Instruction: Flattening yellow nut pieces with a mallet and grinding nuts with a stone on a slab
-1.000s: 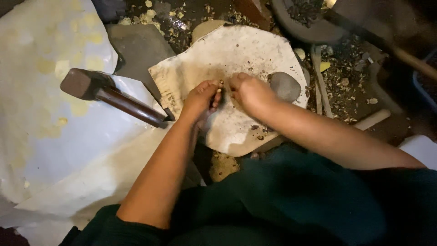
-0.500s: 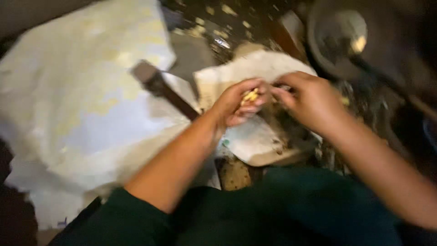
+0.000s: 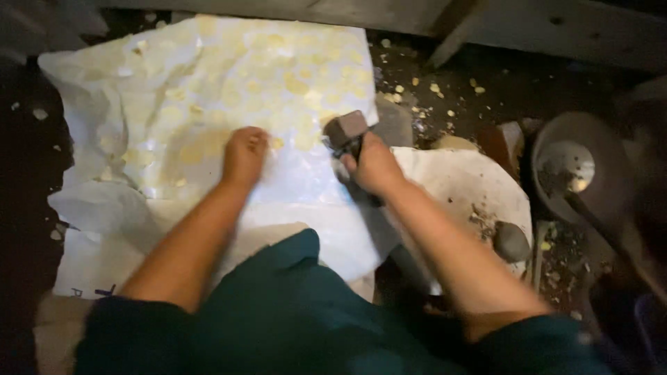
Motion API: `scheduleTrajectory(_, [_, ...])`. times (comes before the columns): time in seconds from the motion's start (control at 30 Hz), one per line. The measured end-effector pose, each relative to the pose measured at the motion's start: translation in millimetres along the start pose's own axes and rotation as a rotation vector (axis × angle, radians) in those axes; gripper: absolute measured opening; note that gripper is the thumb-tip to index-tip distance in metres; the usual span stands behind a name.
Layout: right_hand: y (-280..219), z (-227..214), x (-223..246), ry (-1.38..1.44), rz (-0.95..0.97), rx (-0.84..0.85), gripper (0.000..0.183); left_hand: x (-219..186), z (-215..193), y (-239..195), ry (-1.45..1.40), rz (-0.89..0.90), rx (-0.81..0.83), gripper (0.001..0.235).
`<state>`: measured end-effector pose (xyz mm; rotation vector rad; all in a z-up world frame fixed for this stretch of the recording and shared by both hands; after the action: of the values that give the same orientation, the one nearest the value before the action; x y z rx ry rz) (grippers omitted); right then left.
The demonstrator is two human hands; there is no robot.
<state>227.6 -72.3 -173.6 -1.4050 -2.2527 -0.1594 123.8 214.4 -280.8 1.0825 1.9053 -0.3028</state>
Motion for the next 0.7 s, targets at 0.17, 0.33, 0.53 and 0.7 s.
scheduleTrajectory(0.17, [-3,15,-9,0.142,0.275,-0.105,0.056,-57,-12,-18,0.269,0.598,-0.027,0.012])
scheduleTrajectory(0.33, [-64,21,-11,0.172,0.34,-0.235,0.05,-61,-16,-15,0.213,0.521,-0.029,0.029])
scheduleTrajectory(0.53, [-92,40,-20,0.194,0.516,-0.274,0.05,-77,-19,-16,0.258,0.479,-0.106,0.017])
scheduleTrajectory(0.7, [-66,0,-13,0.138,0.386,-0.219,0.052,-96,43,-41,0.144,0.678,0.013,0.009])
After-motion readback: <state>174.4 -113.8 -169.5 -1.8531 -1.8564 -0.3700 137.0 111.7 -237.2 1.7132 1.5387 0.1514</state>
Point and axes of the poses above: each hand's wrist, its own y-axis towards the middle knuckle, its own z-axis out of the palm, x = y × z, the point moved 3 cm from there along y, towards the middle knuckle, and after that the axes turned 10 degrees about -x, right-handed, at the moved point
